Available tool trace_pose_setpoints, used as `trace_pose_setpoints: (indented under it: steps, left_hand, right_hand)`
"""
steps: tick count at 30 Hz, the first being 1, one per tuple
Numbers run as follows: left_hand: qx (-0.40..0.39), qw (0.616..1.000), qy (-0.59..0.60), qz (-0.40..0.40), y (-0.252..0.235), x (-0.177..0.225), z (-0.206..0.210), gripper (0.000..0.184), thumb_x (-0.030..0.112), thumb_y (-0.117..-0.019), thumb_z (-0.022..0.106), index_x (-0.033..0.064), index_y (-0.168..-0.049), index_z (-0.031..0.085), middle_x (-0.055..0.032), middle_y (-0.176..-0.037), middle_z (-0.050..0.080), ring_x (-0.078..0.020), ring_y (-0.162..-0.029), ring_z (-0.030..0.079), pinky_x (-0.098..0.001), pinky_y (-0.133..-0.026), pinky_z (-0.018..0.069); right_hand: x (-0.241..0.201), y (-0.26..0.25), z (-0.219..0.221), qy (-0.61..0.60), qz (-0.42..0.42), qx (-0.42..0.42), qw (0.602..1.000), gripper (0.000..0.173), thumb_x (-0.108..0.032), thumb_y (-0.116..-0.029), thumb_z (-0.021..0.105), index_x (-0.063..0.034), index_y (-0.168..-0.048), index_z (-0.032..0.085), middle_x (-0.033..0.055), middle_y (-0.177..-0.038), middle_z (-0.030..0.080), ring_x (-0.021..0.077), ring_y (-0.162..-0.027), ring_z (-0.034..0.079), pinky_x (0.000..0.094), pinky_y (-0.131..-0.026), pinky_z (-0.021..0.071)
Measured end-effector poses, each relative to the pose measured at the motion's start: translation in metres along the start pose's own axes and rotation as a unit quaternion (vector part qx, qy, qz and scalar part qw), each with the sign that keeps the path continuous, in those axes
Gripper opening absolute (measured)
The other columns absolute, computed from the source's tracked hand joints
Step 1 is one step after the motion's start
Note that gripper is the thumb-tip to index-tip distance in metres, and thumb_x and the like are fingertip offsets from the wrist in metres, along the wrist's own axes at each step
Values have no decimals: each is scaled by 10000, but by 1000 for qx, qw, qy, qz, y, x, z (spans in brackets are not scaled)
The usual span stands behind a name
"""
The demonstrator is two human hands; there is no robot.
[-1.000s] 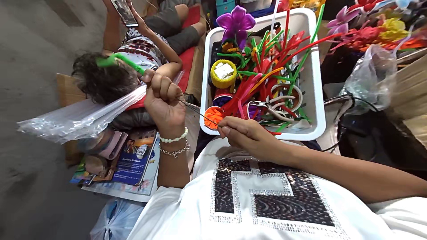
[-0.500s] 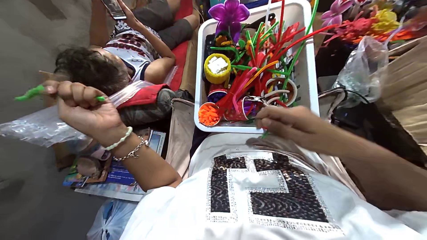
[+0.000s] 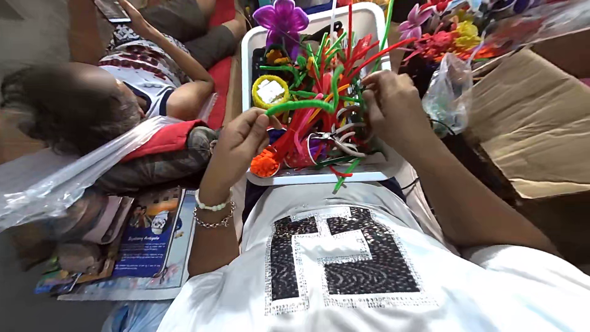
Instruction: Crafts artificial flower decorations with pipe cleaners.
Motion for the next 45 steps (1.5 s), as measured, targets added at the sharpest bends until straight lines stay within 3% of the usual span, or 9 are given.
trace_pose_setpoints:
  steps: [2,6,10,15,18,21,24,30,45]
  left_hand:
    - [-14,1000,-18,-3,3,0,11,269,210,-1116,394,62,-1080,616,-1,-602,433,-61,-415,314,-168,-388,258]
    - [-32,997,-67,20,-7,-3,23,266,211,-1115,418,71,-1124,644,18,-683,509,-43,-504,424,-163,-458,353]
    - [-27,991,-124,37,-8,0,27,252,209,-1109,444,75,-1113,658,23,-702,540,-29,-530,460,-158,-485,384]
    - [-65,987,-132,63,-2,10,40,254,200,-1111,429,63,-1095,643,21,-685,536,-40,-530,490,-167,-478,421]
    - [-86,988,-115,61,0,12,43,253,170,-1111,411,41,-1222,598,17,-828,623,-39,-676,608,-177,-604,539]
    - [-64,991,-106,58,0,15,29,307,116,-1083,449,54,-1371,536,-20,-1023,683,-66,-803,674,-223,-699,589]
    - [37,986,-140,77,-1,20,5,258,100,-1037,572,59,-1290,598,-14,-1160,684,-49,-900,685,-226,-788,587]
    - [113,973,-142,142,1,33,11,167,49,-942,714,17,-1102,682,-19,-1053,731,-41,-909,707,-205,-814,598]
    - [113,912,-282,275,5,48,11,126,101,-956,724,8,-1031,764,-124,-968,740,-144,-915,689,-272,-850,534]
  right_hand:
    - [-12,1,-6,-15,-35,17,999,350,-201,-1035,560,5,-1312,621,305,-1351,539,524,-1232,502,664,-1005,408]
    - [-42,12,-32,-172,-144,97,970,322,-161,-1074,470,34,-1291,604,187,-1253,621,209,-1074,632,346,-919,542]
    - [-84,33,-62,-150,-270,191,932,290,-231,-1076,467,-18,-1172,639,183,-1195,633,266,-1155,573,437,-981,443]
    - [-130,41,-16,-24,-326,20,945,310,-205,-1032,609,-84,-1310,674,137,-1196,711,303,-1154,657,502,-1093,441]
    - [-131,37,-5,-47,-328,-11,943,227,-60,-1023,585,-42,-1208,716,129,-960,710,266,-900,695,381,-810,569]
    - [-122,31,-16,-79,-300,19,950,189,-117,-1035,594,-31,-1112,744,118,-967,723,223,-902,704,343,-797,582]
    - [-112,26,-26,-92,-278,46,955,189,-129,-1031,601,-19,-1097,741,117,-974,729,179,-878,702,303,-781,573]
    - [-118,26,-20,-181,-280,13,943,181,-77,-989,652,4,-1129,735,118,-990,721,143,-857,688,270,-777,581]
    - [-116,26,-19,-254,-274,26,927,116,-62,-963,690,24,-1018,743,97,-911,739,79,-781,682,224,-712,571]
Point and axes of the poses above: each hand's wrist, its own y-axis away from the middle knuckle, its own z-axis out of the palm, x = y × z, the point moved 8 cm from there along -y, towards the middle knuckle
